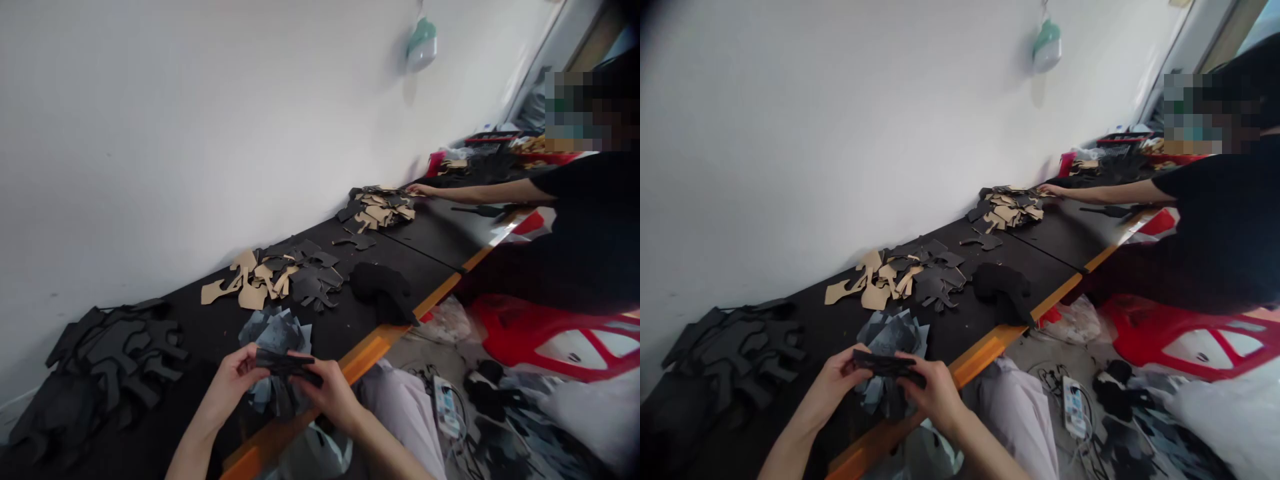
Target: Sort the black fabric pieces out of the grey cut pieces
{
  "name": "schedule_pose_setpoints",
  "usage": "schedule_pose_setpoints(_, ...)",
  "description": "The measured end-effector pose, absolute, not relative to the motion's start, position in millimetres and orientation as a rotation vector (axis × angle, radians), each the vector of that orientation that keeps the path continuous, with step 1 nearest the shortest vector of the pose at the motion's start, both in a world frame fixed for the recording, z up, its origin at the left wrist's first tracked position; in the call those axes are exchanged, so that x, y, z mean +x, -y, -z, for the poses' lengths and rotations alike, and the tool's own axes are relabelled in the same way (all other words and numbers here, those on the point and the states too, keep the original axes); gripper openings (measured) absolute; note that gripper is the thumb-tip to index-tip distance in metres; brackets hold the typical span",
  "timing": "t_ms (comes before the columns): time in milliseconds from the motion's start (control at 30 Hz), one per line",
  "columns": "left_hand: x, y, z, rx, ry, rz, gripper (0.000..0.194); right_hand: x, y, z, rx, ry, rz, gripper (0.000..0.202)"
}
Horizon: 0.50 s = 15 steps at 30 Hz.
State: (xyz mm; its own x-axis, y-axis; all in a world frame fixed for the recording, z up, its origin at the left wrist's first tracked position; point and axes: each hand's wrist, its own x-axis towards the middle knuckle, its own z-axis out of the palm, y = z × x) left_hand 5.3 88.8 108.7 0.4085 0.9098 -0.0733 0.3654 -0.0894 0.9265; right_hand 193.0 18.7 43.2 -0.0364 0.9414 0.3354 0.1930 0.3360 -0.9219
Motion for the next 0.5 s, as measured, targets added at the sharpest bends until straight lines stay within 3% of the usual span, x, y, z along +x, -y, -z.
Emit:
schedule_pose_setpoints(67,9,-92,-103,1.663,-1.126,-0.692,0.022,210,-8,-48,-1.039,1.586,-0.955,0.03)
schedule_pose_setpoints(200,5,-105,-84,1.934,-1.351,-0.797,0.031,261,1,-45,-1.238,1.283,-0.949,0.046)
schedule_pose_setpoints(333,1,-112,-70,2.196,-1.539,-0.794,0.03,337,-21,-60,-1.384,0.951,-0.47,0.052)
schedule_pose_setpoints(433,13,-111,-63,2.356,-1.64,-0.671,0.037,380,-46,-70,-1.659,1.118,0.036,0.052)
schedule_pose_setpoints(500,24,-108,-58,2.447,-1.724,-0.556,0.045,393,-59,-66,-1.996,1.269,0.187,0.055)
